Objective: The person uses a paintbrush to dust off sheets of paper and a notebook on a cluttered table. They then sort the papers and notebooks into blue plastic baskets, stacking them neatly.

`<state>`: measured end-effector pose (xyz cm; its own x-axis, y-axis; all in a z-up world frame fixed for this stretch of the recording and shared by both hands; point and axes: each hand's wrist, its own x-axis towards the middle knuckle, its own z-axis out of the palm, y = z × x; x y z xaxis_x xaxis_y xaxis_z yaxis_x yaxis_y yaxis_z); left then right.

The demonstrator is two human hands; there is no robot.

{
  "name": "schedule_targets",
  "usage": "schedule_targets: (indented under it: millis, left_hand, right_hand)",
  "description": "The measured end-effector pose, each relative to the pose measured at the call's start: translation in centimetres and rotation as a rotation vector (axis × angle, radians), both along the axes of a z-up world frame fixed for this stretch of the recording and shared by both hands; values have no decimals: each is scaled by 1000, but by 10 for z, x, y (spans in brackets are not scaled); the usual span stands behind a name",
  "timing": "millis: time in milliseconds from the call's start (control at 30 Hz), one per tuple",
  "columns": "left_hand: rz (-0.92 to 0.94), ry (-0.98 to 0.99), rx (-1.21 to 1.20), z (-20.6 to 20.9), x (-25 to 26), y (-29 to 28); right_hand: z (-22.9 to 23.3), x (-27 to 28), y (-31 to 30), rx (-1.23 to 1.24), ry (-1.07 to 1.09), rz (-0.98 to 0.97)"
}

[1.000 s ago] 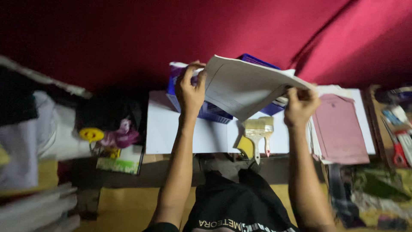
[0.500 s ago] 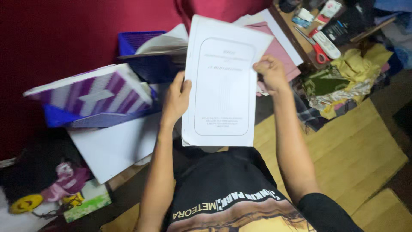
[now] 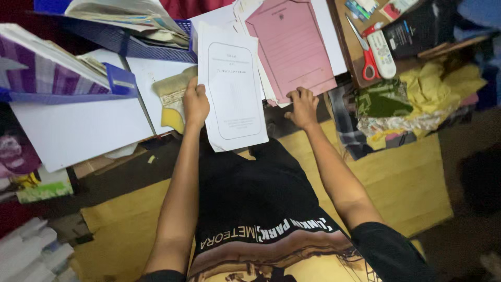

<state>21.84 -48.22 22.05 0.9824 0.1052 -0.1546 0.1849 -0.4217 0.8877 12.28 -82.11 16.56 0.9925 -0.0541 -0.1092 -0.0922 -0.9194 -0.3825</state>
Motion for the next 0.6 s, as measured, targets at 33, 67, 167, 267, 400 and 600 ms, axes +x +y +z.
schedule_targets:
  millis: [33,67,167,267,400,600]
  left_hand:
    - [36,-15,-24,-4,-1,-2]
    - [56,25,-3,-8,-3,-4]
    - [95,92,14,-21,-13,-1]
    - [108,52,-48,-31,-15,1]
    - [167,60,-68,-44,-9,2]
    - [168,83,-361,-80,9,-25]
  right_hand:
    - [-4,3,0,5,-19,14]
    - [-7,7,-1,11,-38,28]
    - [-19,16,-3,-15,-35,59]
    - [-26,20,-9,13,-117,117]
    - [-25,32,-41,319,-166,-176]
    - [-21,41,-138,577,-540,-592]
